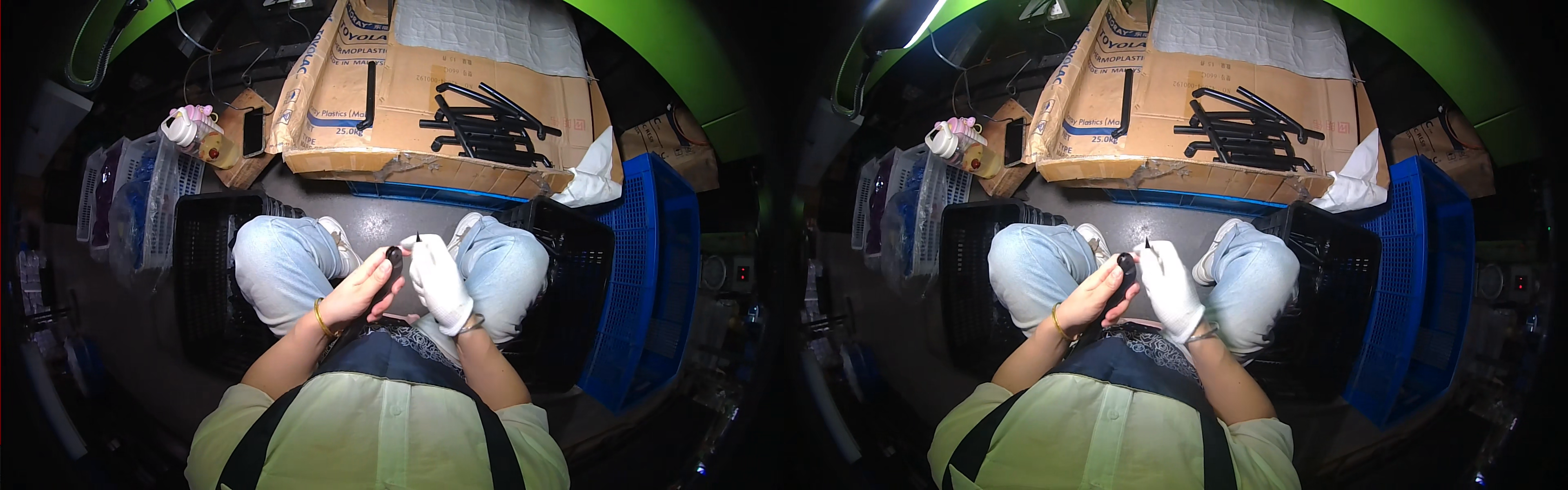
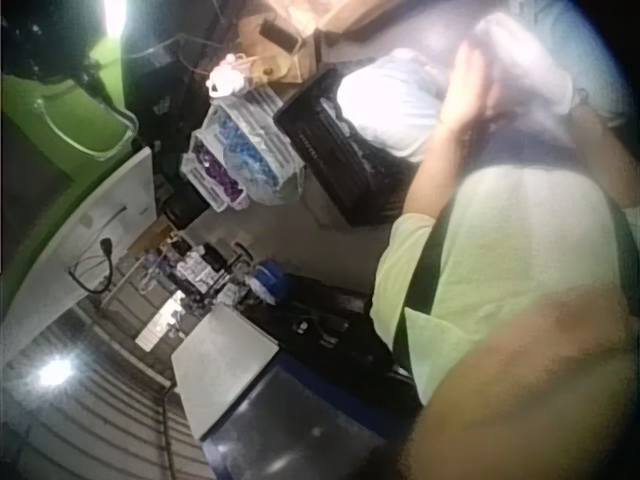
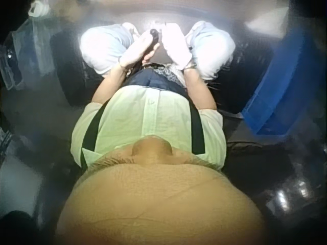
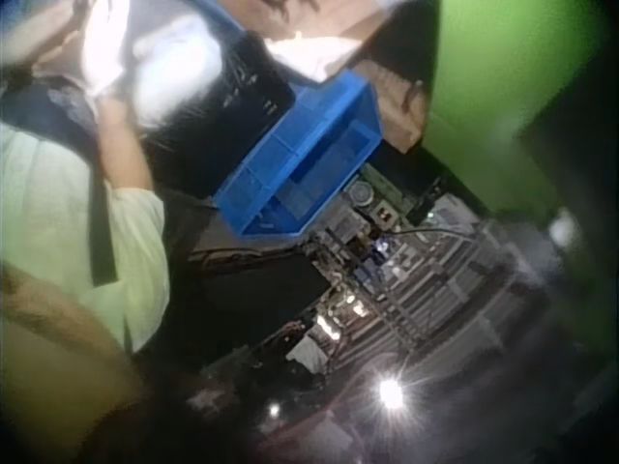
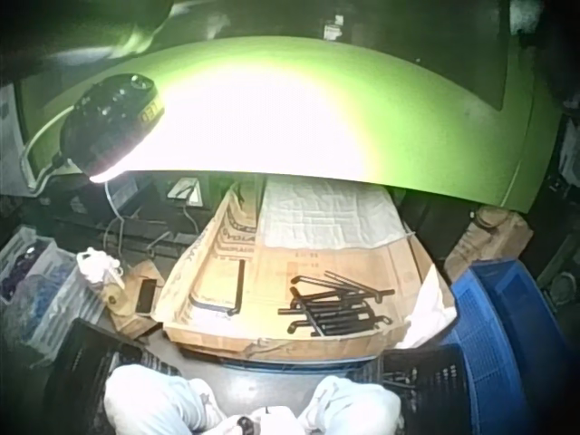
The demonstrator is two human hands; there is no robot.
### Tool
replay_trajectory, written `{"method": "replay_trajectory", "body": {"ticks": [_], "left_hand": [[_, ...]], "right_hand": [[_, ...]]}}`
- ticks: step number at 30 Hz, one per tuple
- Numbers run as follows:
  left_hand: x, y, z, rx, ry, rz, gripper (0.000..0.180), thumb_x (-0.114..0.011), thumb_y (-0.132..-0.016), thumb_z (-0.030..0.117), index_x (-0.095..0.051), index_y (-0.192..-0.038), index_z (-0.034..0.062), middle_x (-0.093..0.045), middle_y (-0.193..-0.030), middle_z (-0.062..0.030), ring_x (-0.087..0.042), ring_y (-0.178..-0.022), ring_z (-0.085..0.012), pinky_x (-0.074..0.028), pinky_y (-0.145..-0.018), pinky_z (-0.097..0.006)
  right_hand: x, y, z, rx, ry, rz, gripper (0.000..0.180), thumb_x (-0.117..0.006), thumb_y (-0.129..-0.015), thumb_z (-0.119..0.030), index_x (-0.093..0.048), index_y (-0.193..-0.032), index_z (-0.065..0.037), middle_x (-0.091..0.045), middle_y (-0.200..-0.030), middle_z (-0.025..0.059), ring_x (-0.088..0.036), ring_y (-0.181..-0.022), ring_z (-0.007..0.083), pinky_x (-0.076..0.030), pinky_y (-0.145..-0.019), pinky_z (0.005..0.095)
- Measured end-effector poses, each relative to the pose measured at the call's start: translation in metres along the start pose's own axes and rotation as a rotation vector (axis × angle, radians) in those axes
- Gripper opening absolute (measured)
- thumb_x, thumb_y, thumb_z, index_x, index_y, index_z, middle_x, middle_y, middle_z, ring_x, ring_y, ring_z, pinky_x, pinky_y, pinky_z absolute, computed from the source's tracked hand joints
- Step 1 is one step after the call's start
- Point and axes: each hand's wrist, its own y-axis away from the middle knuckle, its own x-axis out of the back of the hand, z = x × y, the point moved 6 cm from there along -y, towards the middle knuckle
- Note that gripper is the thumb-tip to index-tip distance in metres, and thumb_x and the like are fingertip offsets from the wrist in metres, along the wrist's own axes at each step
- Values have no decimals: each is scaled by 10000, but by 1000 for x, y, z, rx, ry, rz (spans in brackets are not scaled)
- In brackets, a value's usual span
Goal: Assembling plastic end caps onto black metal handle pipes.
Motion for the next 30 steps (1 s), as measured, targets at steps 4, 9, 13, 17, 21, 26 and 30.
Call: {"method": "replay_trajectory", "body": {"ticks": [4, 9, 13, 17, 21, 26, 30], "left_hand": [[-2, 0, 7, -3, -101, 72, 400, -326, -1051, 337, -364, -1389, 126, -479, -857, -19, -397, -478, -39, -345, -418, -173], [-3, -3, 20, -284, -620, 146, 306, -400, -1037, 206, -457, -1313, 87, -481, -819, -3, -453, -649, -97, -415, -612, -231], [-5, 0, 21, -213, -632, 178, 283, -428, -1020, 177, -475, -1282, 82, -494, -827, -29, -469, -726, -129, -431, -693, -269], [-7, 2, 24, -246, -719, 202, 273, -443, -1010, 162, -480, -1272, 92, -536, -873, -73, -522, -759, -154, -451, -727, -287], [-9, 2, 27, -274, -768, 205, 281, -429, -1012, 160, -505, -1263, 61, -504, -887, -30, -479, -790, -113, -426, -740, -253], [-10, 2, 27, -326, -833, 206, 237, -459, -998, 142, -518, -1213, 62, -535, -903, -47, -510, -785, -124, -442, -733, -272], [-6, -1, 25, -225, -850, 206, 234, -503, -988, 181, -510, -1188, 60, -618, -1003, -163, -633, -930, -322, -485, -804, -350]], "right_hand": [[4, 19, -23, 191, 332, 32, 183, -454, -988, -151, -582, -915, -43, -621, -739, 61, -633, -663, 213, -470, -577, 329], [-12, 29, -36, 553, 812, -65, 158, -457, -957, -155, -578, -951, -52, -636, -830, 160, -637, -764, 368, -498, -645, 440], [-12, 29, -41, 478, 861, -58, 152, -463, -945, -160, -571, -950, -54, -637, -854, 150, -638, -762, 364, -503, -649, 444], [-9, 27, -35, 364, 862, -83, 146, -454, -944, -146, -570, -955, -58, -632, -890, 148, -645, -785, 347, -507, -643, 432], [-9, 31, -31, 581, 957, -141, 183, -437, -957, -167, -592, -963, -69, -635, -894, 157, -641, -809, 360, -511, -672, 432], [-2, 26, -28, 333, 685, -192, 226, -430, -964, -202, -614, -927, -77, -636, -898, 142, -637, -799, 365, -501, -705, 432], [1, 22, -20, 228, 693, -168, 229, -438, -962, -217, -615, -907, -82, -636, -899, 133, -633, -789, 364, -493, -704, 423]]}}
